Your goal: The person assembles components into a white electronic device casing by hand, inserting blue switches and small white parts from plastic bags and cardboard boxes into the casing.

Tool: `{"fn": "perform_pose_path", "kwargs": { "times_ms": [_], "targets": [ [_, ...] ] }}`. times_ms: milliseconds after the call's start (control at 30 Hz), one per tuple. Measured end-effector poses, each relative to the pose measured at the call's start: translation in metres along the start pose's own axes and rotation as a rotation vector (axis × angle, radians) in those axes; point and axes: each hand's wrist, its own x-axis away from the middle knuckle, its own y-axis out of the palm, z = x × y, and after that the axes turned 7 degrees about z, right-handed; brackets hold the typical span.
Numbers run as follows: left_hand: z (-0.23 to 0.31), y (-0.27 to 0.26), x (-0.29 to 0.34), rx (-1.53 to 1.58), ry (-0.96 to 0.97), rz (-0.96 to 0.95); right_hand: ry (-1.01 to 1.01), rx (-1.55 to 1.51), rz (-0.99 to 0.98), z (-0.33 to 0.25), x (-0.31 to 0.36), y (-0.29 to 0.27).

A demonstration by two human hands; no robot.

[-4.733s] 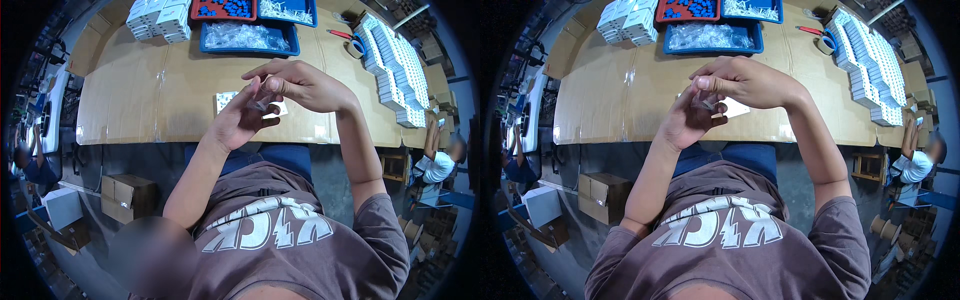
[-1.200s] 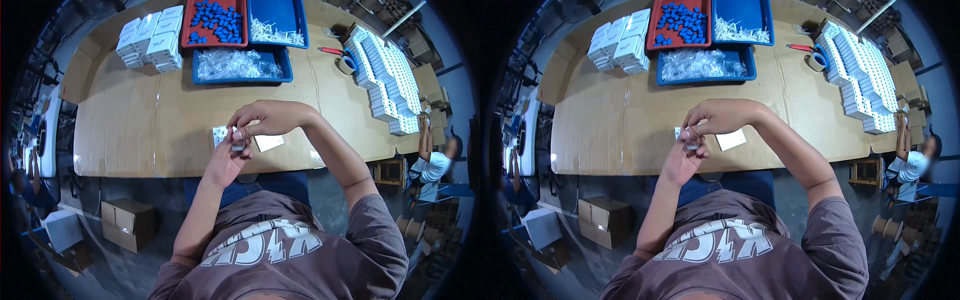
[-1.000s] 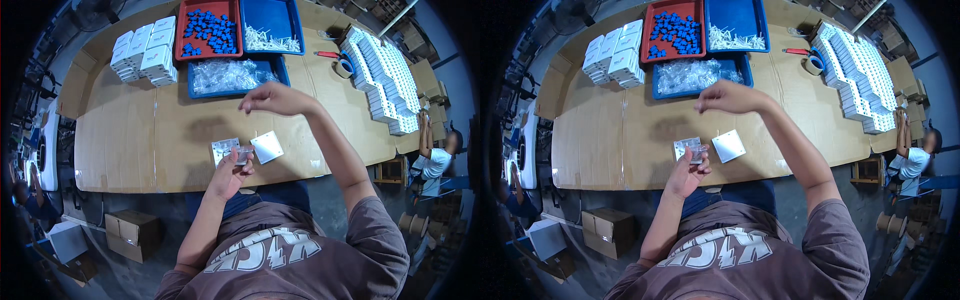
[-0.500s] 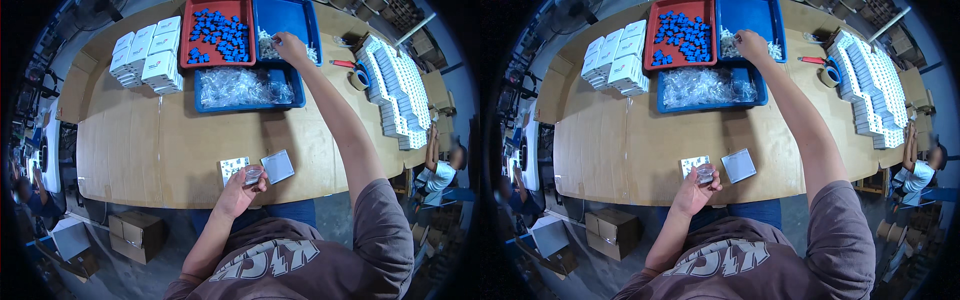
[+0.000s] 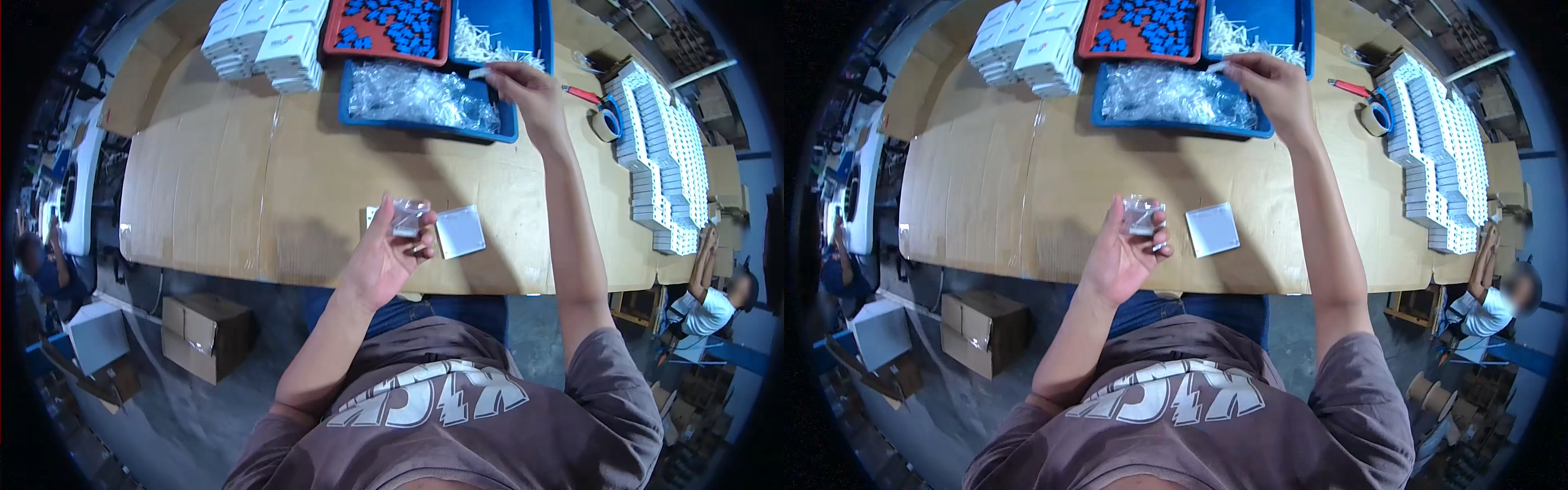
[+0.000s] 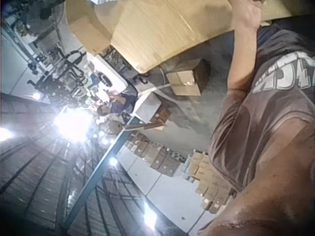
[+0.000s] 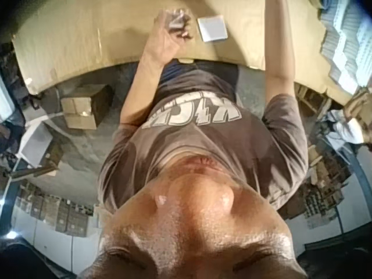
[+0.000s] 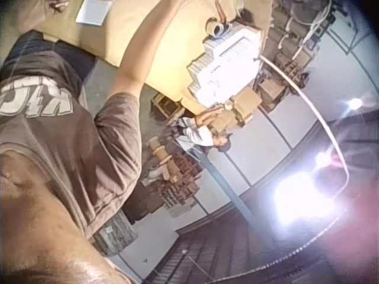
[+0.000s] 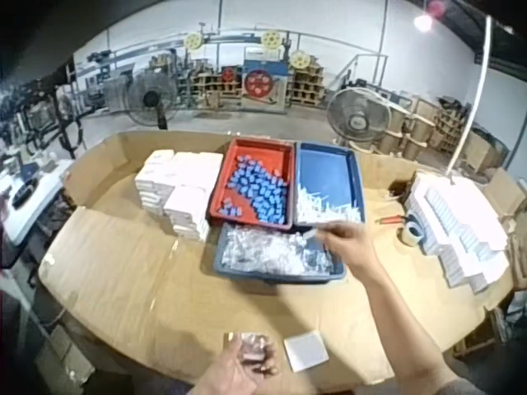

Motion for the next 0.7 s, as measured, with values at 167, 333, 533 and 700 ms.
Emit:
{"fn": "perform_pose_path", "kwargs": {
  "times_ms": [167,333,533,700],
  "targets": [
    [-0.004,0.025,0.021,-0.112,0.017,0.021,-0.045,-0.13,-0.317,-0.063,0.102,0.012],
    [-0.011,0.029,0.038,-0.152,0.035,0.019,-0.141,0.082,-0.488,-0.101,0.122,0.013],
    [-0.017,0.03,0.044,-0.262,0.066,0.002,-0.241,0.195,-0.73,-0.126,0.118,0.014],
    [-0.018,0.033,0.047,-0.309,0.095,0.031,-0.403,0.264,-0.861,-0.13,0.112,0.021]
  ]
}}
